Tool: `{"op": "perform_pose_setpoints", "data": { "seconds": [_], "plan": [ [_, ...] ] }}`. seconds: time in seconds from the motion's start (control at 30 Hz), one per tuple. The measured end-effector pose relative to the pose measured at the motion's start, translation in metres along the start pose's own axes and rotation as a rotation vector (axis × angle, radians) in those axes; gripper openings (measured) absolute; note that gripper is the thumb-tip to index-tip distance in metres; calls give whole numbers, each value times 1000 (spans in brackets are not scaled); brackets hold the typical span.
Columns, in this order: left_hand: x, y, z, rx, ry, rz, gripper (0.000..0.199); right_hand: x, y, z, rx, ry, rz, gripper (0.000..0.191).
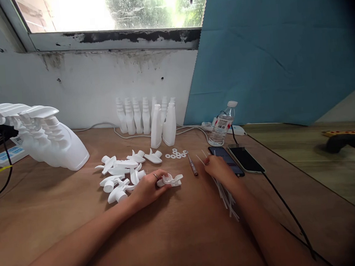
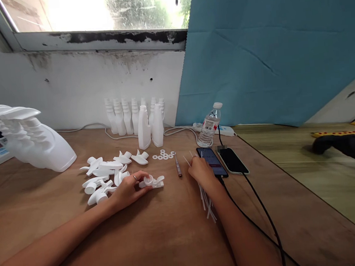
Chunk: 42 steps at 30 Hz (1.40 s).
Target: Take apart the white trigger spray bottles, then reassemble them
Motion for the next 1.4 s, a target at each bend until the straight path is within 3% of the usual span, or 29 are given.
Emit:
{"op": "perform_pose_setpoints", "data": {
  "seconds": [0.37, 0.57, 0.63, 0.77, 0.9, 1.13, 1.27, 1.4],
  "plan": [
    [0, 3, -1, 21, -9, -5, 25, -3, 4, -6, 81, -5, -62, 8],
    [0, 2, 0, 0, -4, -18, 32, -14, -7, -25, 291, 225, -152, 17],
    [0, 2, 0, -2, -5, -10, 30, -23, -14, -32, 497, 318, -281, 20],
    [0, 1, 0, -11, -18, -8, 32, -43, -30, -39, 1056, 400, -739, 22],
    [0, 3, 0, -24, -19, -5, 31, -50, -41, -37, 1197, 379, -926, 23],
    [0, 3, -1, -8, -17, -26, 33, -40, -47, -25, 1138, 183, -859, 32],
    [0, 1, 0, -14, -15, -26, 34, -35, -45, -22, 1108, 172, -833, 35],
    [0, 2, 0, -14, -18, -12, 34, -24, -44, -11, 878, 104, -774, 35]
  ]
}}
Point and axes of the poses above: each hand's wrist, its own x-axis towards the middle knuckle, its own z-axis out of the palm, y = z × x, the point moved 4 cm from there along x, towards the middle knuckle, and after that the axes turned 14 degrees about -y, right-handed, at the moved point
